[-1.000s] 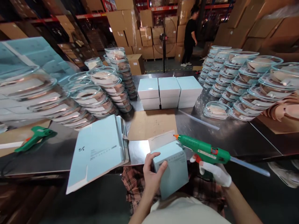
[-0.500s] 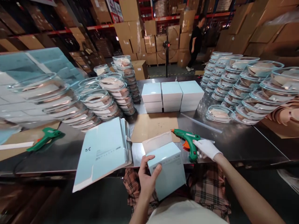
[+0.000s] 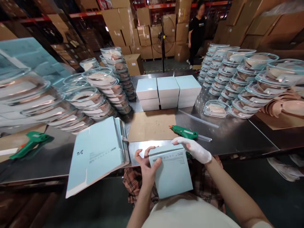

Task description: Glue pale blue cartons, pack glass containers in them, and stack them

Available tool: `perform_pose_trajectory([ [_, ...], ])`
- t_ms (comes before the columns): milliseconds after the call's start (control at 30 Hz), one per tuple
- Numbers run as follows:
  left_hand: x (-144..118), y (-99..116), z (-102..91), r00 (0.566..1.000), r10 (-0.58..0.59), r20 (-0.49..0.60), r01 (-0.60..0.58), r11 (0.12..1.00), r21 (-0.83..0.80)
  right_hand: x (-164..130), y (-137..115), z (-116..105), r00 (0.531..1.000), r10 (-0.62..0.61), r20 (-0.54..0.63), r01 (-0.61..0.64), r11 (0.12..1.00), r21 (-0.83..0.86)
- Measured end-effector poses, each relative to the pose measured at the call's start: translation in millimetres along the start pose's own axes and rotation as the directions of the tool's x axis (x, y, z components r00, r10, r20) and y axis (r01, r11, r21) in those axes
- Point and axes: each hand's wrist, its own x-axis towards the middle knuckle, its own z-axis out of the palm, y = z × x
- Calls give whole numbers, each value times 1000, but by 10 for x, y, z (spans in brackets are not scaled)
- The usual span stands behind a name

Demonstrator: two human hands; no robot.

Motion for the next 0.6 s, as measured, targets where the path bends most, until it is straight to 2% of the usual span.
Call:
perform_pose_trajectory([
  [67, 41, 11, -10, 998, 43, 53, -43, 999, 3, -54, -72, -67, 982, -104, 155, 133, 972, -195],
  [100, 58, 20, -17, 994, 70, 85, -73, 997, 30, -63, -95, -87, 964, -151, 219, 213, 931, -296],
  [167, 82, 40, -34, 985, 105, 140, -118, 988, 95, -56, -106, -100, 936, -213, 281, 322, 842, -433],
  [233, 86, 63, -51, 978, 113, 177, -138, 981, 137, -40, -84, -95, 917, -248, 312, 377, 795, -475],
  [333, 67, 107, -70, 971, 115, 210, -159, 966, 206, -54, -21, -86, 905, -286, 314, 407, 796, -448],
  [400, 51, 138, -71, 969, 103, 226, -155, 961, 229, -94, 36, -73, 910, -297, 289, 400, 812, -425],
  [467, 45, 164, -58, 971, 81, 226, -132, 967, 216, -139, 107, -35, 925, -314, 215, 377, 840, -391],
  [533, 52, 180, -33, 975, 67, 211, -110, 974, 199, -165, 184, 32, 936, -346, 62, 346, 875, -339],
  [600, 66, 184, -9, 977, 64, 203, -105, 974, 199, -163, 257, 115, 922, -366, -124, 319, 903, -289],
])
